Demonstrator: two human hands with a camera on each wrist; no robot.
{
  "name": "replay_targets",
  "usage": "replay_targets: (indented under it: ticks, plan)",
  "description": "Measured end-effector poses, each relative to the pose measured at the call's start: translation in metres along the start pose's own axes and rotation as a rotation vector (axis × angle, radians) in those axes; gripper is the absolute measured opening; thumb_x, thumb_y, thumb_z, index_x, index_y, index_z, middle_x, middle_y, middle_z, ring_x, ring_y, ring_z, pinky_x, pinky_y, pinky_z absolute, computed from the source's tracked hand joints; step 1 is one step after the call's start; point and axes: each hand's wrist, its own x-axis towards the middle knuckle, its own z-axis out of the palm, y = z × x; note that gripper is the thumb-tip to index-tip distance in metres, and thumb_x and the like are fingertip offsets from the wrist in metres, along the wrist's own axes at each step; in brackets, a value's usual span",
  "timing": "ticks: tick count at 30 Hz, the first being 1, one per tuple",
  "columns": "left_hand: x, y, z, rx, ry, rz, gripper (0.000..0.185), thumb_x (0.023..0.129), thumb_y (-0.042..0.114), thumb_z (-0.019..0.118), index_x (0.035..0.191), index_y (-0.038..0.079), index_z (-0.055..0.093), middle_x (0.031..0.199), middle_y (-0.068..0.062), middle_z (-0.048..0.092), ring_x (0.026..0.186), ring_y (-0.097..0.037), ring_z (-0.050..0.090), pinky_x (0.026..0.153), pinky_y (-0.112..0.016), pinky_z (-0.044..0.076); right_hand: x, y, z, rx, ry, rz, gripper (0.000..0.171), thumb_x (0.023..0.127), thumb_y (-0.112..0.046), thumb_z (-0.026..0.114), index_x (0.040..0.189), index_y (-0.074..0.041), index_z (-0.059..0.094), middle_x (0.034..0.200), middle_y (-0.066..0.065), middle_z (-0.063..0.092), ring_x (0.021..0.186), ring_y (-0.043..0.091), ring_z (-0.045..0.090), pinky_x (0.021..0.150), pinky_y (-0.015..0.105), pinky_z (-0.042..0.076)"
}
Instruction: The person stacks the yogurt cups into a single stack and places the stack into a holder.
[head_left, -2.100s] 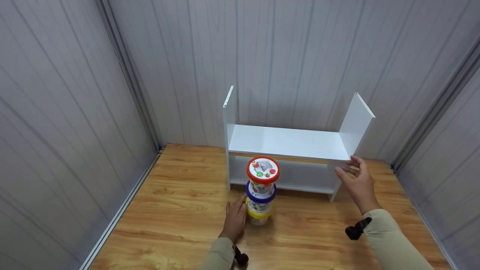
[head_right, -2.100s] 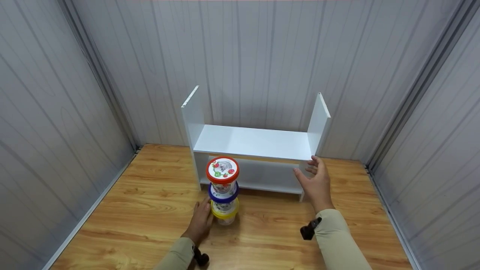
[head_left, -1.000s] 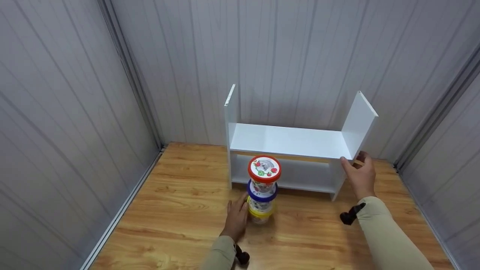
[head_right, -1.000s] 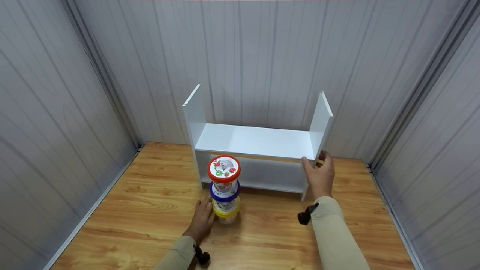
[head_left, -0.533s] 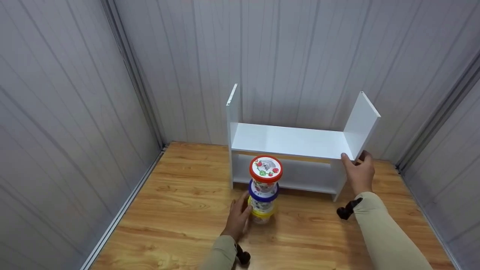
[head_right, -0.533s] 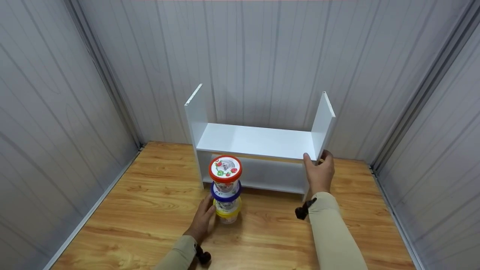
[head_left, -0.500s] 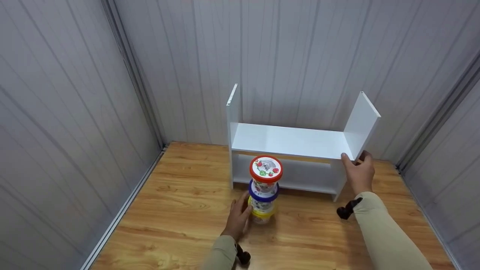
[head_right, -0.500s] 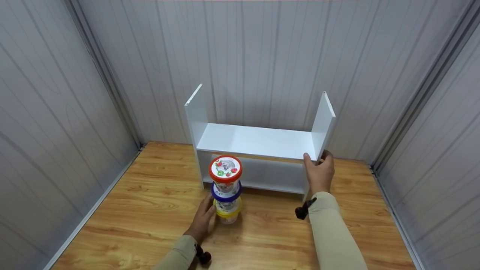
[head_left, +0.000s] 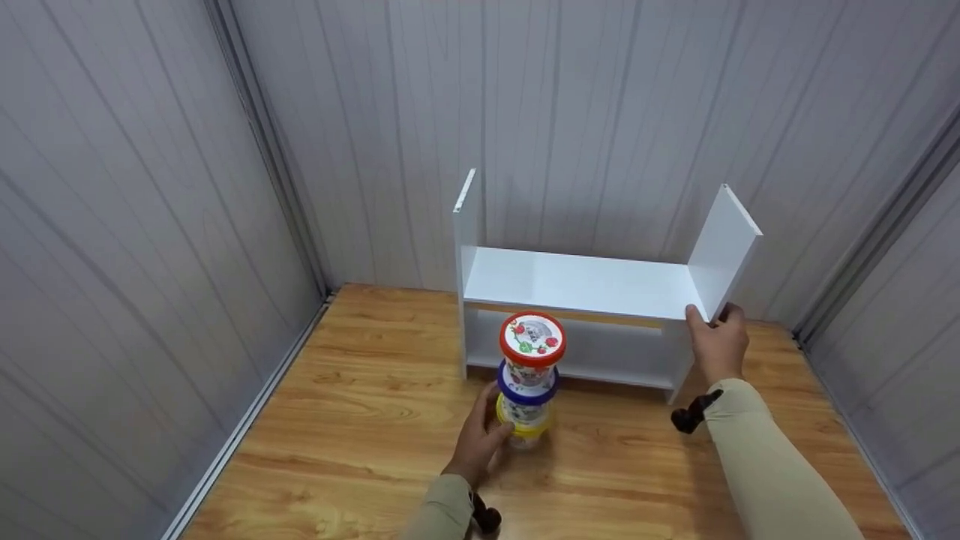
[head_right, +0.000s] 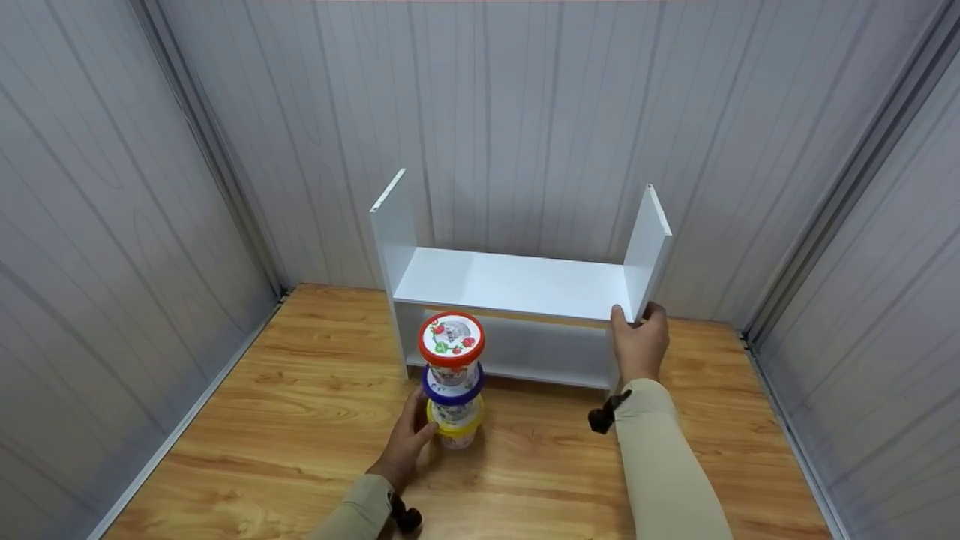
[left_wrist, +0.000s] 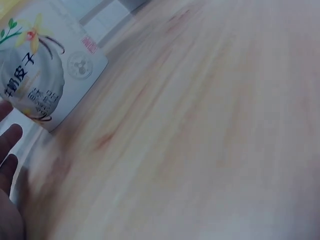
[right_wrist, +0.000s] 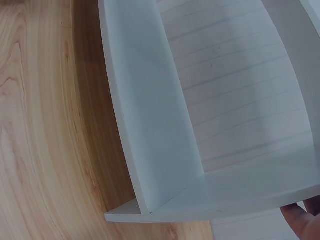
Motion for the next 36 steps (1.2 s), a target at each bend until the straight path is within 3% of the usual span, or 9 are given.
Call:
replay_targets:
  ticks: [3, 7, 14, 24, 30, 36]
  plan:
    - [-0.001, 0.0, 0.002, -0.013, -0.023, -0.003, 0.09, 0.088, 0.027, 0.079, 0.159, 0.034, 0.025, 0.154, 0.003, 0.041, 0.14, -0.021, 0.041, 0.119, -0.046, 0.029, 0.001, 0.0, -0.001, -0.004, -0.004, -0.015, 0.082, 0.098, -0.047, 0.056, 0.157, -0.001, 0.023, 0.155, 0.024, 0.036, 0.141, 0.037, 0.04, 0.113, 0.05, 0.04]
    - [-0.001, 0.001, 0.004, -0.015, -0.036, -0.056, 0.106, 0.082, 0.028, 0.086, 0.161, 0.029, 0.016, 0.159, -0.002, 0.034, 0.146, -0.026, 0.034, 0.121, -0.048, 0.024, 0.001, -0.002, -0.002, -0.002, -0.007, -0.02, 0.078, 0.099, -0.043, 0.054, 0.156, 0.001, 0.024, 0.156, 0.026, 0.036, 0.142, 0.039, 0.039, 0.114, 0.05, 0.038]
    - [0.002, 0.001, 0.007, 0.018, -0.012, -0.131, 0.118, 0.074, 0.031, 0.092, 0.162, 0.03, 0.013, 0.156, -0.005, 0.037, 0.143, -0.031, 0.037, 0.119, -0.055, 0.026, 0.001, -0.005, 0.0, -0.002, -0.002, 0.006, 0.076, 0.099, -0.039, 0.053, 0.157, 0.001, 0.023, 0.158, 0.025, 0.033, 0.144, 0.037, 0.036, 0.116, 0.049, 0.034]
    - [0.009, 0.008, 0.012, 0.006, -0.035, -0.204, 0.113, 0.068, 0.03, 0.095, 0.156, 0.039, 0.025, 0.144, 0.004, 0.051, 0.134, -0.025, 0.048, 0.115, -0.056, 0.033, 0.0, -0.003, 0.003, 0.003, 0.038, 0.002, 0.073, 0.099, -0.039, 0.053, 0.155, 0.001, 0.028, 0.156, 0.024, 0.037, 0.142, 0.037, 0.039, 0.115, 0.048, 0.038]
    - [0.011, 0.008, 0.013, 0.005, -0.048, -0.197, 0.108, 0.07, 0.03, 0.095, 0.155, 0.038, 0.028, 0.142, 0.004, 0.052, 0.133, -0.024, 0.049, 0.115, -0.055, 0.035, -0.001, -0.005, 0.006, 0.005, 0.017, 0.012, 0.075, 0.099, -0.041, 0.052, 0.157, -0.001, 0.024, 0.158, 0.024, 0.033, 0.145, 0.037, 0.036, 0.116, 0.05, 0.035]
    - [0.014, 0.01, 0.019, -0.006, -0.082, -0.182, 0.105, 0.074, 0.016, 0.092, 0.155, 0.033, 0.027, 0.14, 0.001, 0.054, 0.132, -0.025, 0.05, 0.114, -0.054, 0.037, -0.003, -0.004, 0.007, -0.005, 0.037, -0.05, 0.071, 0.099, -0.039, 0.053, 0.152, 0.003, 0.031, 0.151, 0.026, 0.041, 0.139, 0.038, 0.042, 0.113, 0.049, 0.038]
